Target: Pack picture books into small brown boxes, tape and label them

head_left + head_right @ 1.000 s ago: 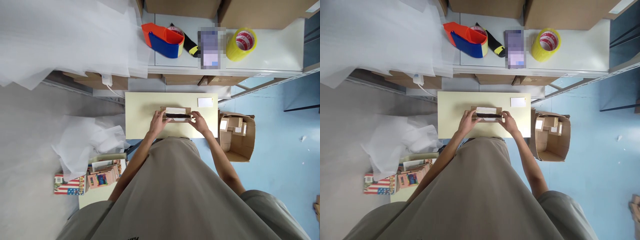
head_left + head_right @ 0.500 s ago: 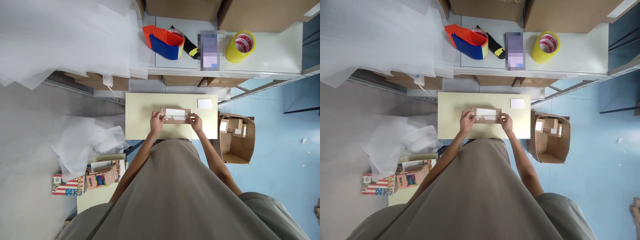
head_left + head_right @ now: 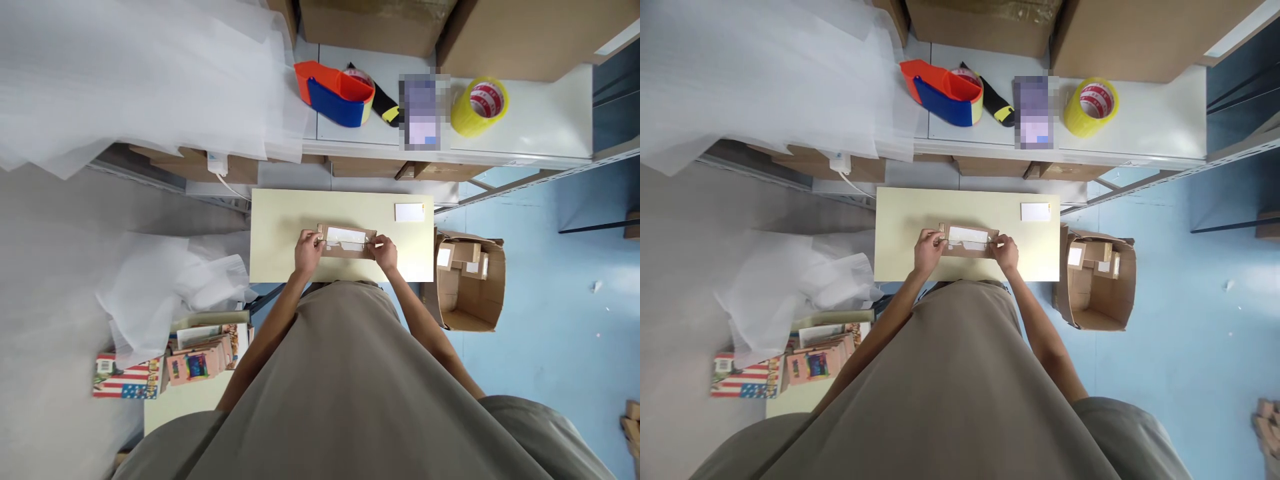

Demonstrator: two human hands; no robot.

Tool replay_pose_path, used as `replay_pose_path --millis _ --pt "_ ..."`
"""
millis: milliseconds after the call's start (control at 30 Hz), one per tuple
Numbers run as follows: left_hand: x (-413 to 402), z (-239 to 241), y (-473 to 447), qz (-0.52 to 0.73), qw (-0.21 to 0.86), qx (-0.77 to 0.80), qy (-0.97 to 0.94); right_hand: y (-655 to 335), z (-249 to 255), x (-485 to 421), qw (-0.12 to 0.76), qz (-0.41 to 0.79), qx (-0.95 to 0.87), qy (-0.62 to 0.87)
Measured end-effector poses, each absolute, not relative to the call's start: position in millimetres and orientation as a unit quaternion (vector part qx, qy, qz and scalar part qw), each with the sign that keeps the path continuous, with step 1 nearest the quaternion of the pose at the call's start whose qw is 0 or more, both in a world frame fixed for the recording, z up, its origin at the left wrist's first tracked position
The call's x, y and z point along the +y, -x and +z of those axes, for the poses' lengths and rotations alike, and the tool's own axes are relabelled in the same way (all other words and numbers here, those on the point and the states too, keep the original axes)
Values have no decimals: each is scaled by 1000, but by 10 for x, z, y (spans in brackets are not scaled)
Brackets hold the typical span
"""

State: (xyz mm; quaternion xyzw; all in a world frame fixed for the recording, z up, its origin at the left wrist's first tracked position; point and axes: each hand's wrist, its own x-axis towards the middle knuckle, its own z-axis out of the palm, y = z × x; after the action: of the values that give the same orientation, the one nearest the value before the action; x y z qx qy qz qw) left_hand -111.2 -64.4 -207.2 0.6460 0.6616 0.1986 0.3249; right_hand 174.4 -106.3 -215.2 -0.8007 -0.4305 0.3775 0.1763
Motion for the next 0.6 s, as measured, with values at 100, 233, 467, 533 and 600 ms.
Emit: replay_pose_path --millis 100,233,467,533,600 --pt "-618 -2090 1115 197 331 656 -649 -1761 -2130 -1023 167 372 -442 799" --pt "-610 -2096 1146 207 341 647 -650 -1790 -2031 -1055 171 396 -464 774" --pt "-590 -1946 1192 234 332 634 -658 -1829 -1771 -1148 219 379 -495 751" --pt "-526 -1792 1184 257 313 620 -672 -1823 -1611 -1079 244 357 -516 739" --pt "-400 -1572 1149 287 298 595 -689 -1794 -1374 -918 280 331 -542 720"
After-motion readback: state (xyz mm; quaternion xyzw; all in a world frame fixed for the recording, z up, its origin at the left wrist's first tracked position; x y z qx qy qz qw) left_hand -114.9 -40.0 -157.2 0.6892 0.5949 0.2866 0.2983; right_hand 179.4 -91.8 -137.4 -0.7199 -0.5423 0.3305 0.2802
